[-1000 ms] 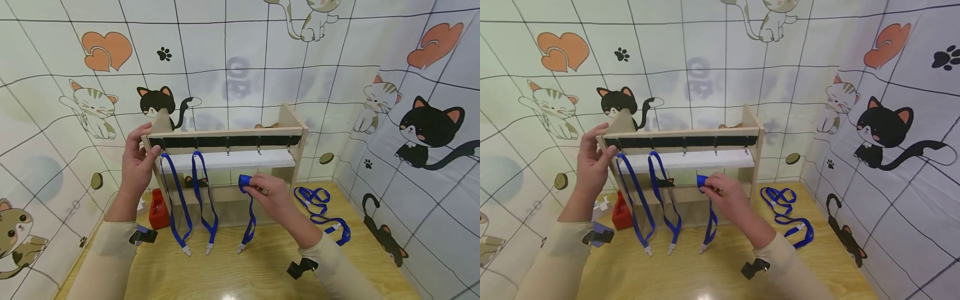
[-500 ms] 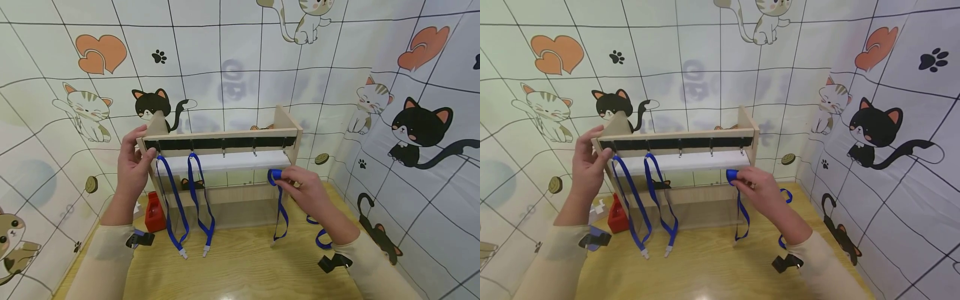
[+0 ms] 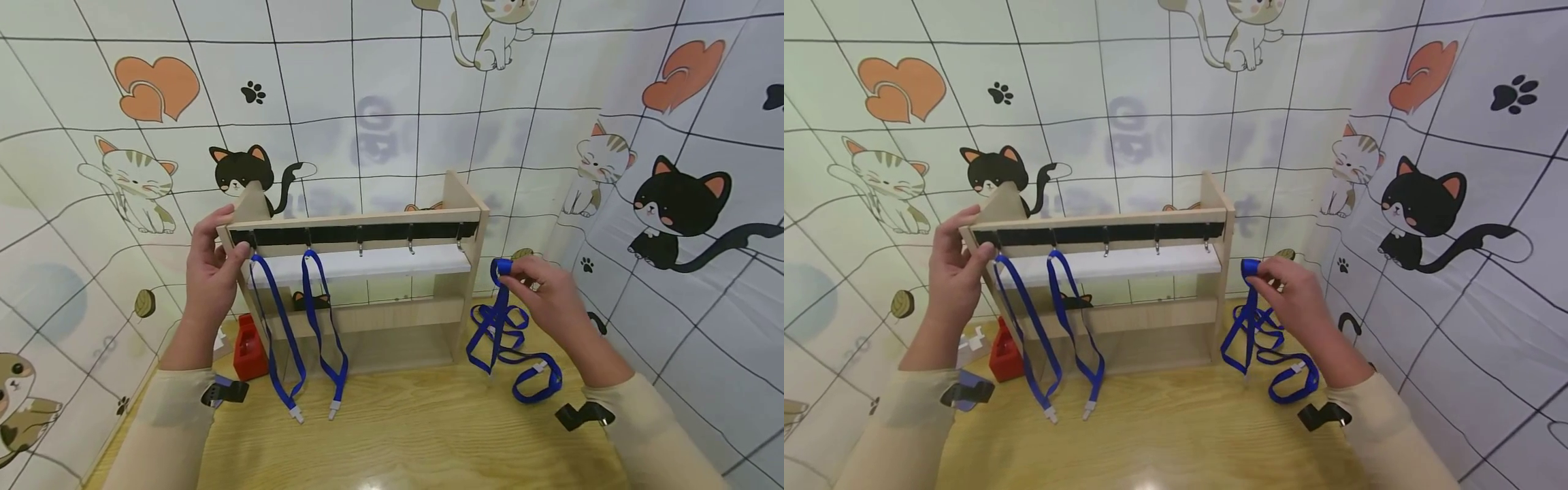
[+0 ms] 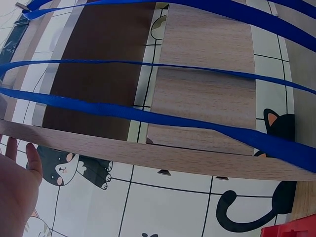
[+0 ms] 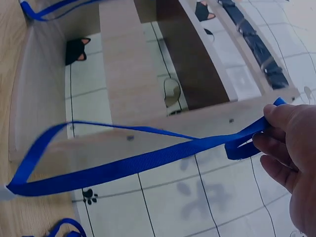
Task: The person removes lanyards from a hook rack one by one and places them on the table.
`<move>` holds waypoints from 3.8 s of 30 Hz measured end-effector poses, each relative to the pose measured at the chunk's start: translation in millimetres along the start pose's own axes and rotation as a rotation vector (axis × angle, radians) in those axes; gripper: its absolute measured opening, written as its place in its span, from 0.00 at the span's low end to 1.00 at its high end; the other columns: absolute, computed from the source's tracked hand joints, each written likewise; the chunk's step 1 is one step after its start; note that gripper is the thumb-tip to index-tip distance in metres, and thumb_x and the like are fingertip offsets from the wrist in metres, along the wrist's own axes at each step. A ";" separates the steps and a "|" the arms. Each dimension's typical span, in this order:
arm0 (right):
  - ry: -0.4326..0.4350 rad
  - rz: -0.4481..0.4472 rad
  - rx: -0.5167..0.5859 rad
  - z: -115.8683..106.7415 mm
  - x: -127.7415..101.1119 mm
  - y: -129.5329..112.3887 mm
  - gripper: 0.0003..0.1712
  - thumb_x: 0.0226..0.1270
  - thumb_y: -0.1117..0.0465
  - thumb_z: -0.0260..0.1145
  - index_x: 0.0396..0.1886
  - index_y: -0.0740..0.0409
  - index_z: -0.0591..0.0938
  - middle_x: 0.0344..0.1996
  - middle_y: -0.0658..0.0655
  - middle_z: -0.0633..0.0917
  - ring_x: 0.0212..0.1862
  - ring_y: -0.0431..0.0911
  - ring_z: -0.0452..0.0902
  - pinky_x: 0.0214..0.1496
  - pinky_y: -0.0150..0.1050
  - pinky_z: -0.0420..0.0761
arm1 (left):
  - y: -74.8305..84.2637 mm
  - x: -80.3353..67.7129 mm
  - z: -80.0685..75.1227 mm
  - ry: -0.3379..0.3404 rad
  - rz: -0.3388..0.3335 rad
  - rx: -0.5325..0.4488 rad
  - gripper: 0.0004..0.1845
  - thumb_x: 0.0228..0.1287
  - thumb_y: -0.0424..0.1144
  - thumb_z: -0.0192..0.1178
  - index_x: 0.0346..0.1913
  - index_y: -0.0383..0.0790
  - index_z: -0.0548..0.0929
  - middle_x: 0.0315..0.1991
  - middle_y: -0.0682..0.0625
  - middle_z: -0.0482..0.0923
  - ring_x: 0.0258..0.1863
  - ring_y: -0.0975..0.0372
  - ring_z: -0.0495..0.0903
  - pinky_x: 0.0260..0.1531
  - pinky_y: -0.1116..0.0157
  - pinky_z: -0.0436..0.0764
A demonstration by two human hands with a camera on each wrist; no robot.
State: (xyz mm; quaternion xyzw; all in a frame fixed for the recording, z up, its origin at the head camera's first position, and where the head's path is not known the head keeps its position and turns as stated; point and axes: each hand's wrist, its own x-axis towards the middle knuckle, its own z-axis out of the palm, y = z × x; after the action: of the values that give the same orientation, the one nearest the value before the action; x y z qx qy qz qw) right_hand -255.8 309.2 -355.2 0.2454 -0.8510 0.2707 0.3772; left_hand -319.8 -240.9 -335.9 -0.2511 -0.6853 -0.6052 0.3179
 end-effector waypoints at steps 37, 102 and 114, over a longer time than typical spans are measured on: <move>-0.150 0.119 0.167 26.5 -36.8 8.8 0.13 0.70 0.71 0.79 0.37 0.48 0.88 0.35 0.44 0.89 0.34 0.38 0.82 0.34 0.32 0.80 | 1.0 0.4 0.0 0.010 -0.003 -0.067 0.27 0.81 0.29 0.63 0.77 0.36 0.70 0.82 0.48 0.66 0.78 0.47 0.66 0.67 0.63 0.76; -0.675 0.303 0.057 95.7 -118.4 84.0 0.05 0.72 0.65 0.79 0.45 0.56 0.91 0.37 0.45 0.87 0.39 0.39 0.83 0.41 0.40 0.86 | 0.7 0.6 -1.3 -0.001 -0.018 -0.067 0.27 0.81 0.30 0.63 0.77 0.37 0.71 0.83 0.50 0.66 0.79 0.46 0.66 0.67 0.63 0.78; -0.648 0.455 -0.025 104.7 -122.2 77.6 0.26 0.73 0.53 0.80 0.62 0.64 0.87 0.45 0.55 0.87 0.46 0.50 0.85 0.47 0.53 0.88 | 0.6 0.1 -0.7 -0.004 -0.017 -0.094 0.27 0.81 0.29 0.63 0.78 0.37 0.70 0.83 0.49 0.66 0.79 0.47 0.66 0.66 0.64 0.79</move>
State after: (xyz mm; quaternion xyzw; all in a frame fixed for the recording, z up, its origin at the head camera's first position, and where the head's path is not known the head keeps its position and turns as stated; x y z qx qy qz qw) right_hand -284.7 324.5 -530.8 0.1185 -0.9619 0.2454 0.0222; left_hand -319.3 -241.5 -335.4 -0.2613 -0.6589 -0.6389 0.2990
